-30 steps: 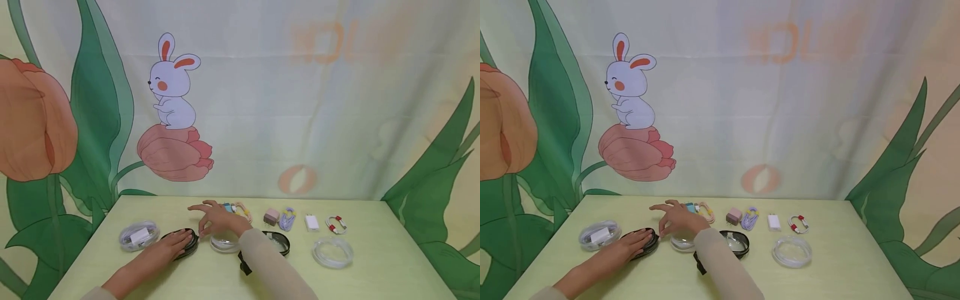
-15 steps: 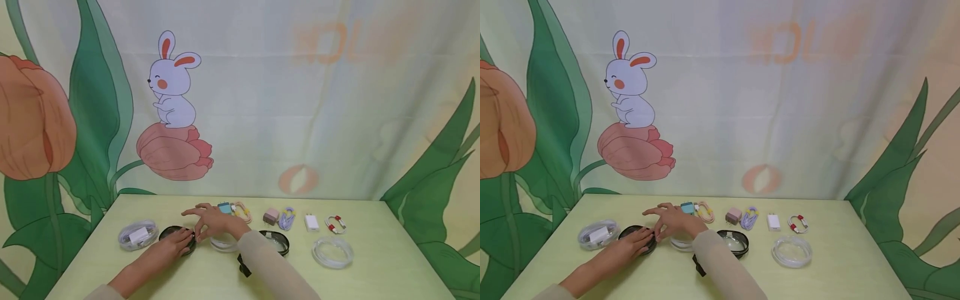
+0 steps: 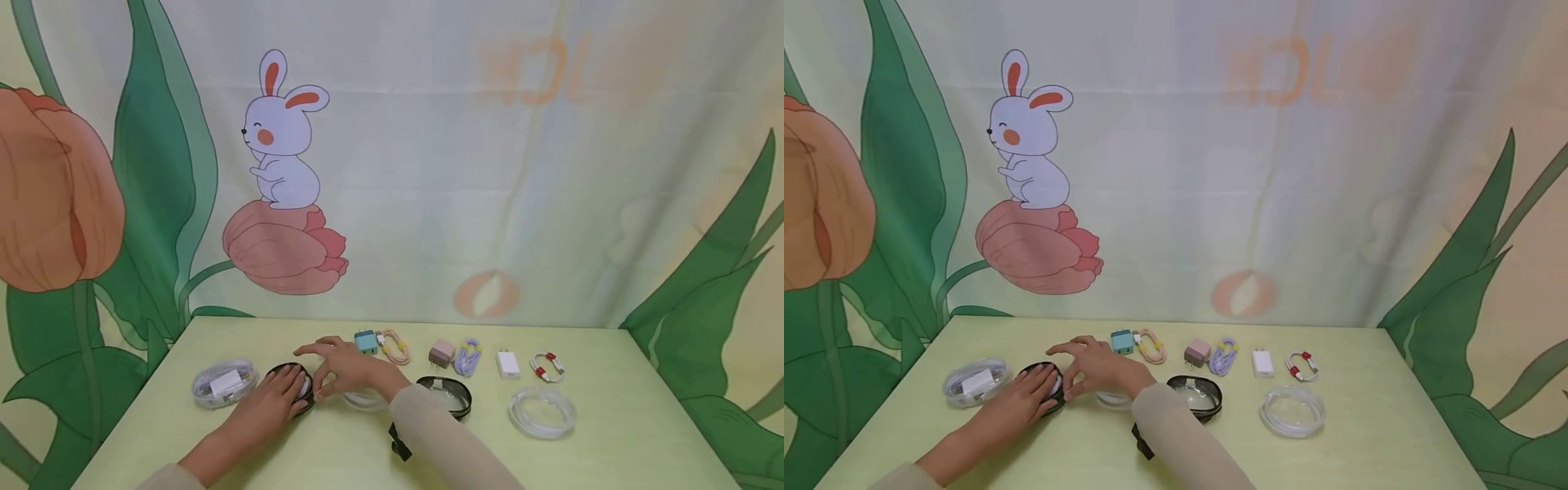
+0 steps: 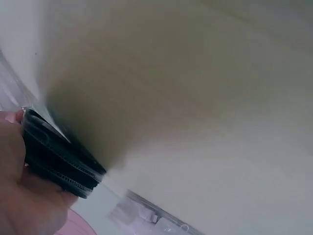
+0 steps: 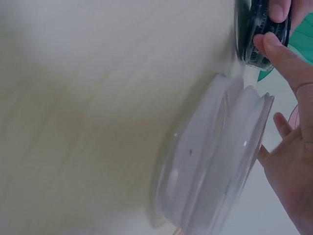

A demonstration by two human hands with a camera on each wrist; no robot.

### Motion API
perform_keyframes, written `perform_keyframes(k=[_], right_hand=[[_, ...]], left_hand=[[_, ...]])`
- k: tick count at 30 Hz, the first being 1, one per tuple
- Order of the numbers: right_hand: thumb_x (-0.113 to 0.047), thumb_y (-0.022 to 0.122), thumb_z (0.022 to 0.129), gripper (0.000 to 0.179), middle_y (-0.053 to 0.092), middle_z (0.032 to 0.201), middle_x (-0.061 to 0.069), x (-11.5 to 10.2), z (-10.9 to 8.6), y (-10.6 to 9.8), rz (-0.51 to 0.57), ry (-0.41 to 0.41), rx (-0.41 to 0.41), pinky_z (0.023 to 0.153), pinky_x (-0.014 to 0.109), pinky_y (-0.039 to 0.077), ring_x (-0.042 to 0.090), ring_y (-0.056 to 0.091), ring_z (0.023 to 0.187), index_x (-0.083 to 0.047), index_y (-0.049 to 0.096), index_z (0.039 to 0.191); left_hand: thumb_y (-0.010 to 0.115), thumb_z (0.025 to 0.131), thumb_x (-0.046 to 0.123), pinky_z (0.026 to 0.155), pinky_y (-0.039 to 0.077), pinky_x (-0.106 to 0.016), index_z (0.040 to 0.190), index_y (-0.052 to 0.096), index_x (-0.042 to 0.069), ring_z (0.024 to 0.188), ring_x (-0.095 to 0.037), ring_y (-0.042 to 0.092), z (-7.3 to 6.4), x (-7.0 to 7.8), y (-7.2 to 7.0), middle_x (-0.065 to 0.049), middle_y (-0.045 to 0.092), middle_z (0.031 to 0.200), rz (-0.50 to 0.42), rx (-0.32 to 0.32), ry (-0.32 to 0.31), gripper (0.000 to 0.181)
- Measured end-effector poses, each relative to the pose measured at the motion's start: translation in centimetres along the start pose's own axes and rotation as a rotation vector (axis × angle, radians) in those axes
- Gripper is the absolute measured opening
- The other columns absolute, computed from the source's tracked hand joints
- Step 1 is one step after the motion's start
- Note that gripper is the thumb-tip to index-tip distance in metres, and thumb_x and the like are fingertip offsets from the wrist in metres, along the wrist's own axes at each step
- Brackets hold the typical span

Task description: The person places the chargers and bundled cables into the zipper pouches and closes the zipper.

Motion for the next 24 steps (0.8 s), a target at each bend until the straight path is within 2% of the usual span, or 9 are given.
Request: perform_keyframes(k=[4,6,8,12,14,19,21,24], right_hand=[[-0.040,0.073,0.091,0.007,0.030,0.161,-0.018,0.0,0.0,-0.2,-0.038,0.023,0.046,0.116,0.057,0.029,0.024,0.020,0.152,-0.036,0.079,0.089],[-0.040,0.073,0.091,0.008,0.031,0.161,-0.017,-0.2,0.0,-0.2,-0.057,0.011,0.054,0.115,0.057,0.030,0.026,0.022,0.151,-0.035,0.079,0.089],[-0.040,0.073,0.092,0.009,0.031,0.161,-0.016,-0.4,0.0,-0.1,-0.059,-0.004,0.049,0.114,0.057,0.032,0.028,0.023,0.151,-0.035,0.079,0.090],[-0.040,0.073,0.092,0.008,0.030,0.162,-0.014,-0.8,-0.3,0.5,-0.045,-0.002,0.041,0.112,0.056,0.035,0.031,0.023,0.150,-0.035,0.079,0.091],[-0.041,0.074,0.091,0.008,0.030,0.163,-0.014,-1.2,-0.5,0.5,-0.054,0.010,0.045,0.112,0.056,0.034,0.030,0.023,0.151,-0.036,0.079,0.091],[-0.046,0.073,0.091,0.008,0.030,0.162,-0.018,-1.7,-0.2,0.5,-0.155,0.071,0.096,0.110,0.055,0.037,0.025,0.025,0.151,-0.041,0.077,0.086],[-0.047,0.072,0.092,0.008,0.032,0.161,-0.018,-1.8,0.0,0.6,-0.183,0.095,0.105,0.108,0.054,0.040,0.024,0.027,0.149,-0.043,0.076,0.086],[-0.049,0.070,0.093,0.008,0.036,0.159,-0.017,-2.0,0.0,0.8,-0.199,0.117,0.081,0.107,0.053,0.041,0.025,0.029,0.148,-0.044,0.076,0.090]], left_hand=[[0.062,0.101,0.021,0.105,0.046,-0.052,0.134,0.062,-0.004,0.129,-0.040,0.056,-0.4,-0.5,-0.3,-0.021,0.060,0.138,0.022,0.026,0.095,0.042],[0.064,0.099,0.021,0.105,0.046,-0.052,0.135,0.063,-0.001,0.129,-0.039,0.056,-0.7,-0.8,-0.4,-0.019,0.060,0.139,0.022,0.043,0.106,0.042],[0.064,0.100,0.025,0.107,0.044,-0.053,0.139,0.060,-0.001,0.134,-0.038,0.053,-0.8,-1.0,-0.3,-0.018,0.057,0.144,0.013,0.019,0.073,0.046],[0.057,0.103,0.035,0.112,0.037,-0.057,0.145,0.052,-0.003,0.142,-0.041,0.042,-0.6,-0.7,0.1,-0.020,0.048,0.152,-0.065,-0.091,-0.040,0.057],[0.055,0.105,0.036,0.112,0.037,-0.057,0.145,0.052,-0.004,0.142,-0.041,0.042,-0.5,-0.4,0.3,-0.021,0.048,0.152,-0.063,-0.109,-0.050,0.057],[0.059,0.103,0.027,0.108,0.044,-0.051,0.137,0.060,-0.003,0.133,-0.038,0.053,-0.4,-0.5,0.2,-0.019,0.057,0.143,0.091,-0.014,0.096,0.046],[0.061,0.102,0.026,0.107,0.046,-0.049,0.136,0.062,-0.001,0.131,-0.037,0.055,-0.4,-0.9,0.1,-0.018,0.059,0.141,0.120,0.016,0.136,0.044],[0.063,0.101,0.030,0.104,0.048,-0.048,0.137,0.063,0.003,0.130,-0.036,0.055,-0.5,-1.5,-0.1,-0.015,0.060,0.142,0.115,0.043,0.172,0.045]])
Point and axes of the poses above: each hand's wrist, its own z-axis towards the middle knuckle, its own y-axis out of the palm, x = y × z, the point moved 3 cm from there along z, towards the middle knuckle
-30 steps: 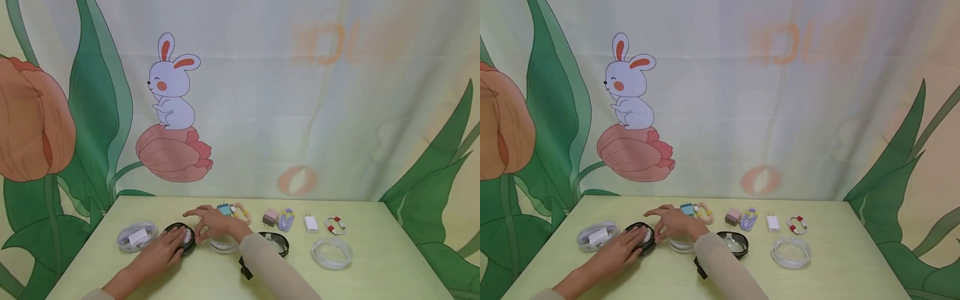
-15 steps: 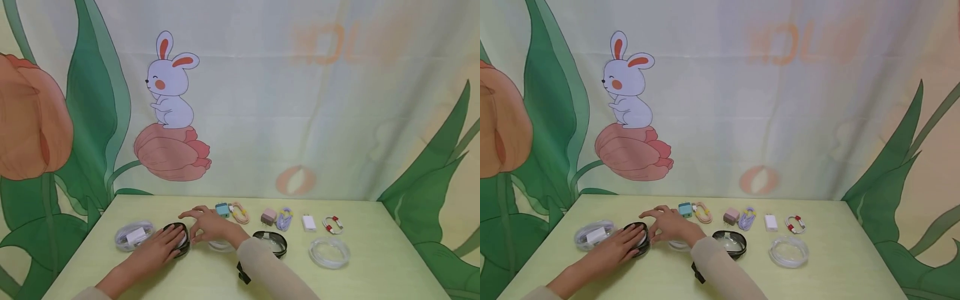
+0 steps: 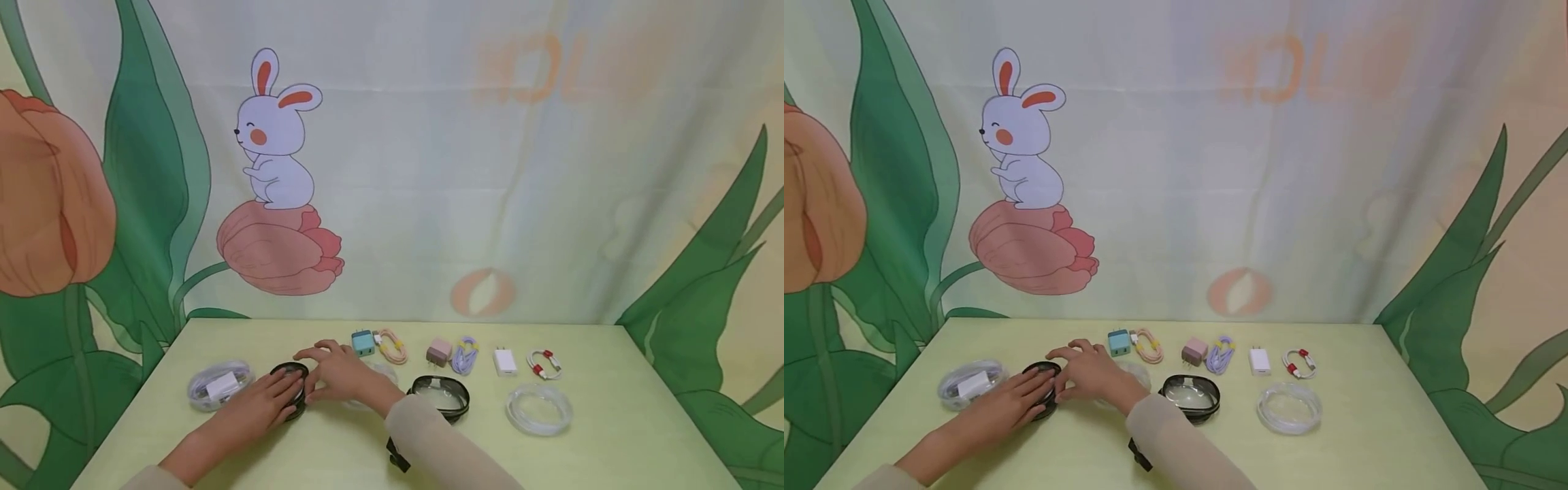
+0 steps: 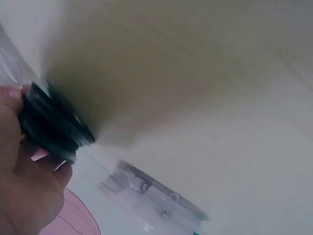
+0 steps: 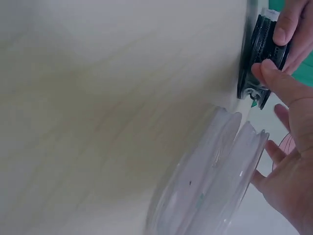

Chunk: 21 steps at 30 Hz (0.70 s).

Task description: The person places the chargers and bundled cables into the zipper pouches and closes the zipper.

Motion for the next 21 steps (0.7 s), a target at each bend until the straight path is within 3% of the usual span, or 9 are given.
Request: perform_keyframes(k=[4,9,13,16,21], right_hand=[[-0.050,0.067,0.095,0.011,0.041,0.157,-0.012,0.1,-0.8,-0.3,-0.012,-0.013,-0.006,0.108,0.052,0.042,0.028,0.031,0.148,-0.044,0.076,0.099],[-0.040,0.066,0.099,0.017,0.051,0.151,-0.003,1.6,-2.7,-2.0,-0.021,-0.045,0.049,0.111,0.042,0.043,0.027,0.042,0.141,-0.034,0.076,0.112],[-0.035,0.068,0.099,0.020,0.055,0.147,-0.002,3.7,-4.4,-3.2,-0.044,-0.020,0.068,0.111,0.039,0.042,0.025,0.046,0.138,-0.029,0.075,0.117],[-0.034,0.068,0.099,0.022,0.056,0.147,-0.004,5.2,-5.8,-3.6,-0.072,0.007,0.054,0.107,0.041,0.046,0.025,0.047,0.138,-0.027,0.074,0.119],[-0.030,0.068,0.099,0.025,0.058,0.146,-0.004,7.0,-8.1,-4.2,-0.059,0.040,0.032,0.104,0.044,0.049,0.027,0.047,0.139,-0.022,0.072,0.123]], left_hand=[[0.070,0.096,0.031,0.094,0.053,-0.049,0.136,0.065,0.009,0.124,-0.036,0.056,-0.7,-0.5,-0.2,-0.012,0.061,0.140,-0.035,0.046,0.050,0.046],[0.081,0.086,0.016,0.083,0.057,-0.043,0.133,0.068,0.018,0.111,-0.031,0.057,-1.3,-0.9,-0.9,-0.010,0.063,0.134,-0.056,0.090,0.104,0.049],[0.082,0.084,0.009,0.087,0.056,-0.043,0.131,0.070,0.019,0.110,-0.030,0.059,-1.0,-1.0,-1.4,-0.010,0.063,0.133,-0.096,0.055,0.091,0.050],[0.080,0.087,0.017,0.089,0.055,-0.047,0.128,0.071,0.017,0.112,-0.031,0.060,-0.6,-1.0,-1.5,-0.010,0.063,0.133,-0.153,0.017,0.050,0.042],[0.079,0.089,0.021,0.089,0.054,-0.048,0.117,0.073,0.015,0.108,-0.031,0.062,0.2,-0.9,-1.3,-0.008,0.066,0.125,-0.192,0.038,0.032,0.029]])
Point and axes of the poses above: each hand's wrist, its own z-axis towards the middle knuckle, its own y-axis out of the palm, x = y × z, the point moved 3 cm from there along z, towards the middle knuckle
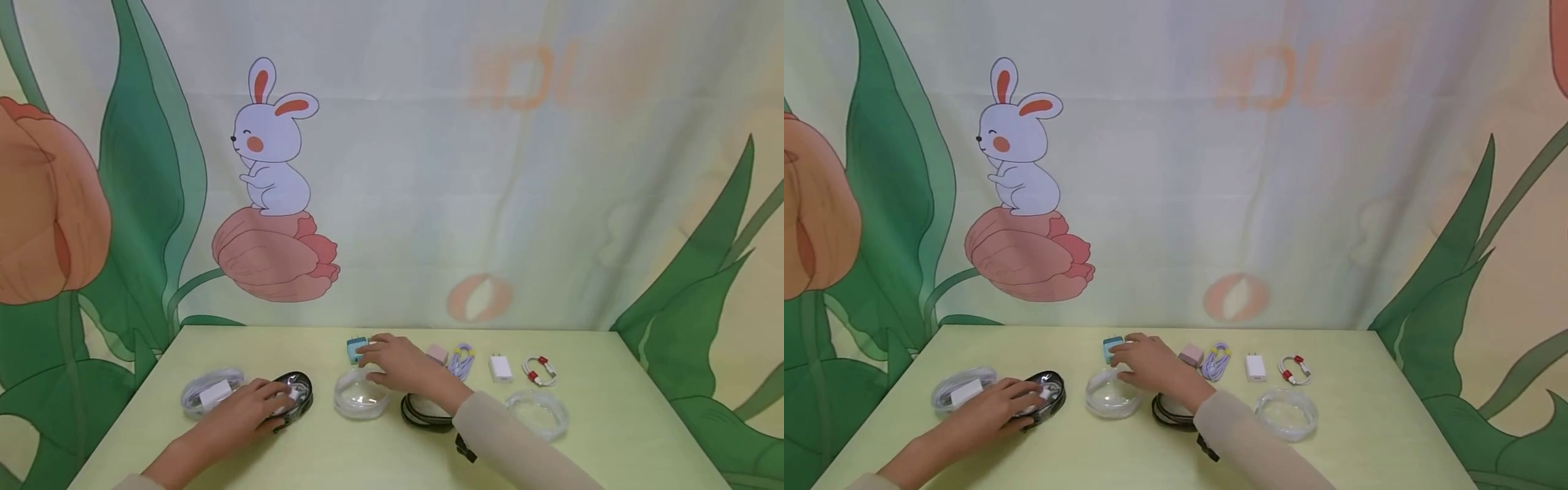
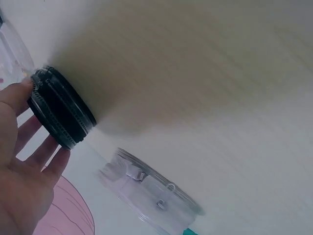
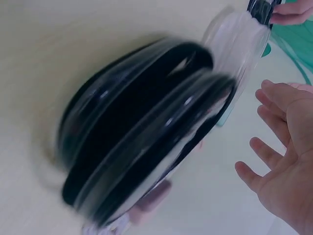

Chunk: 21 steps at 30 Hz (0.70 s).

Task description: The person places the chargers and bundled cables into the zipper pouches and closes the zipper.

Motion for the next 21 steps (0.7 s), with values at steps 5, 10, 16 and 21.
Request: perform_keyframes(k=[5,10,16,21], right_hand=[[-0.026,0.067,0.100,0.022,0.061,0.142,0.003,1.7,-1.7,-0.1,0.051,0.034,0.036,0.104,0.047,0.049,0.032,0.050,0.137,-0.017,0.073,0.119],[-0.025,0.068,0.100,0.024,0.069,0.129,0.001,3.0,-2.9,0.2,0.109,0.076,0.041,0.105,0.049,0.048,0.036,0.052,0.135,-0.016,0.071,0.122],[-0.026,0.068,0.099,0.031,0.068,0.129,0.001,3.7,-3.7,0.3,0.157,0.099,0.036,0.104,0.048,0.048,0.033,0.056,0.127,-0.013,0.068,0.127],[-0.026,0.067,0.100,0.034,0.064,0.136,0.004,4.3,-3.4,0.5,0.183,0.159,0.016,0.106,0.049,0.046,0.032,0.056,0.128,-0.014,0.066,0.132]], left_hand=[[0.080,0.083,0.003,0.088,0.056,-0.046,0.110,0.074,0.010,0.106,-0.031,0.063,0.2,-0.2,0.3,-0.010,0.067,0.121,-0.015,0.026,-0.005,0.029],[0.075,0.084,-0.005,0.088,0.055,-0.045,0.109,0.068,0.006,0.106,-0.031,0.062,0.6,0.2,0.5,-0.010,0.065,0.117,0.023,-0.010,-0.050,0.028],[0.065,0.089,0.008,0.102,0.049,-0.047,0.133,0.061,0.009,0.125,-0.026,0.056,2.9,1.5,0.3,-0.005,0.060,0.135,-0.053,-0.051,-0.106,0.044],[0.066,0.093,0.011,0.110,0.044,-0.046,0.148,0.049,0.012,0.139,-0.025,0.046,6.2,2.7,0.7,-0.005,0.048,0.153,-0.096,-0.073,0.051,0.058]])
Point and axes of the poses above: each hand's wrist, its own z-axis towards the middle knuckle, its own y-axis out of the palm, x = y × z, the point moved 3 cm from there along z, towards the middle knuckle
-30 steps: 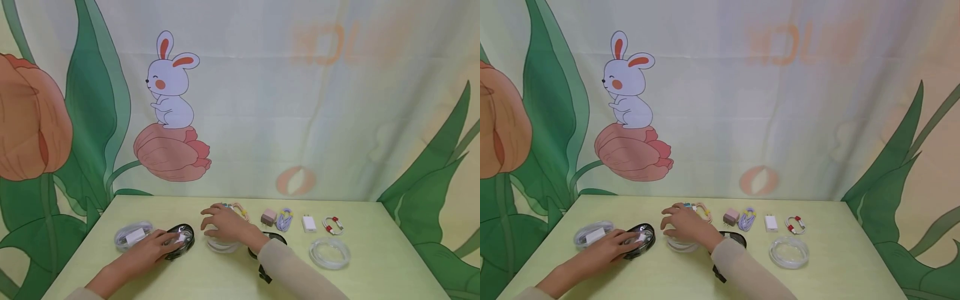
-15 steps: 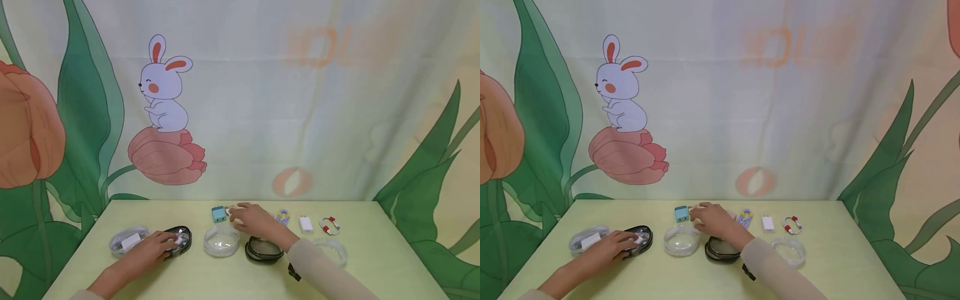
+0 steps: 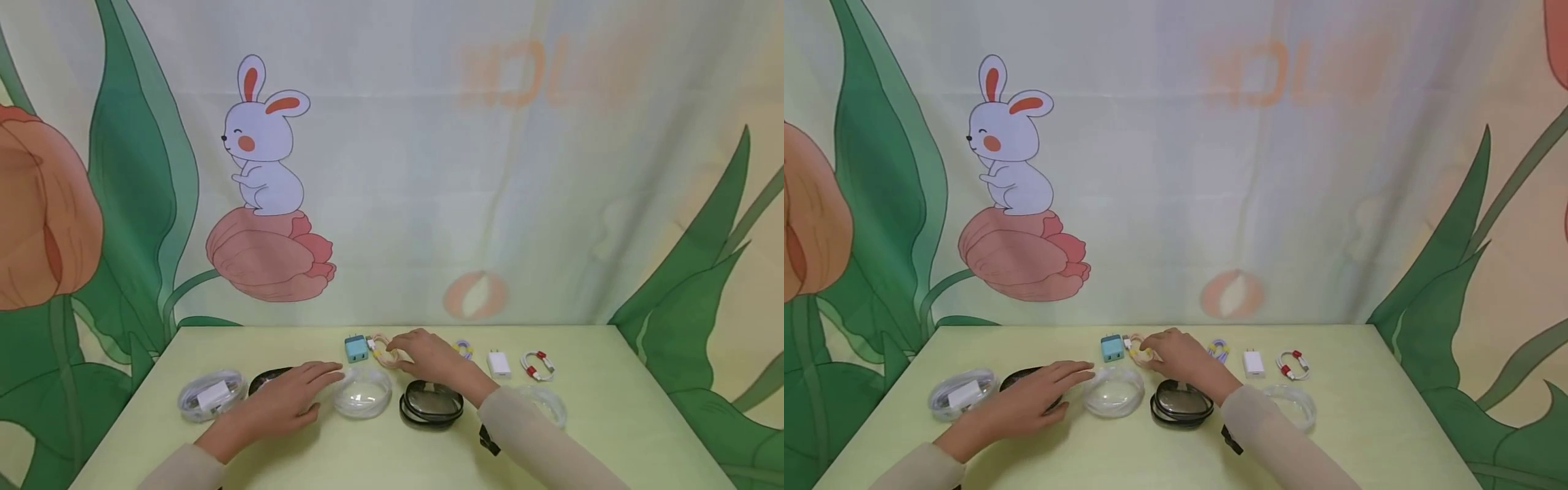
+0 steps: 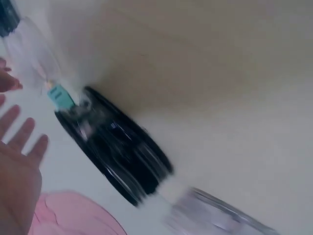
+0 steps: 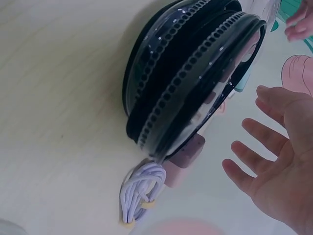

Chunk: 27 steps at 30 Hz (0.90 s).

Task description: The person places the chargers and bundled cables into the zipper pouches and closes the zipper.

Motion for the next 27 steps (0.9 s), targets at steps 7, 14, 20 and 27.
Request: perform_keyframes(k=[7,14,20,27], right_hand=[[-0.025,0.066,0.101,0.037,0.062,0.139,0.006,0.5,0.9,0.8,0.007,0.041,-0.031,0.104,0.044,0.049,0.028,0.058,0.127,-0.015,0.063,0.136],[-0.026,0.064,0.102,0.036,0.061,0.139,0.007,0.1,1.2,1.3,0.035,0.047,-0.056,0.103,0.040,0.050,0.026,0.060,0.124,-0.014,0.063,0.136],[-0.027,0.064,0.102,0.034,0.061,0.138,0.007,0.1,1.4,1.4,0.027,0.054,-0.053,0.101,0.040,0.050,0.027,0.060,0.123,-0.016,0.064,0.134],[-0.026,0.062,0.103,0.034,0.059,0.141,0.010,0.2,1.9,1.3,0.019,0.070,-0.055,0.102,0.042,0.050,0.029,0.060,0.123,-0.014,0.063,0.135]], left_hand=[[0.058,0.090,-0.001,0.117,0.036,-0.047,0.160,0.034,0.020,0.152,-0.027,0.027,2.9,0.4,1.7,0.002,0.026,0.167,-0.029,-0.183,0.122,0.077],[0.067,0.096,0.007,0.113,0.041,-0.042,0.156,0.041,0.020,0.142,-0.027,0.042,3.0,0.3,1.7,-0.004,0.039,0.161,0.157,-0.194,0.217,0.067],[0.065,0.095,0.053,0.093,0.048,-0.036,0.136,0.064,0.022,0.109,-0.019,0.054,3.9,0.8,1.5,-0.001,0.059,0.124,0.190,-0.127,0.195,0.052],[0.057,0.097,0.060,0.112,0.040,-0.048,0.152,0.044,0.017,0.139,-0.031,0.041,4.1,1.5,1.1,-0.007,0.043,0.154,0.146,-0.123,0.200,0.071]])
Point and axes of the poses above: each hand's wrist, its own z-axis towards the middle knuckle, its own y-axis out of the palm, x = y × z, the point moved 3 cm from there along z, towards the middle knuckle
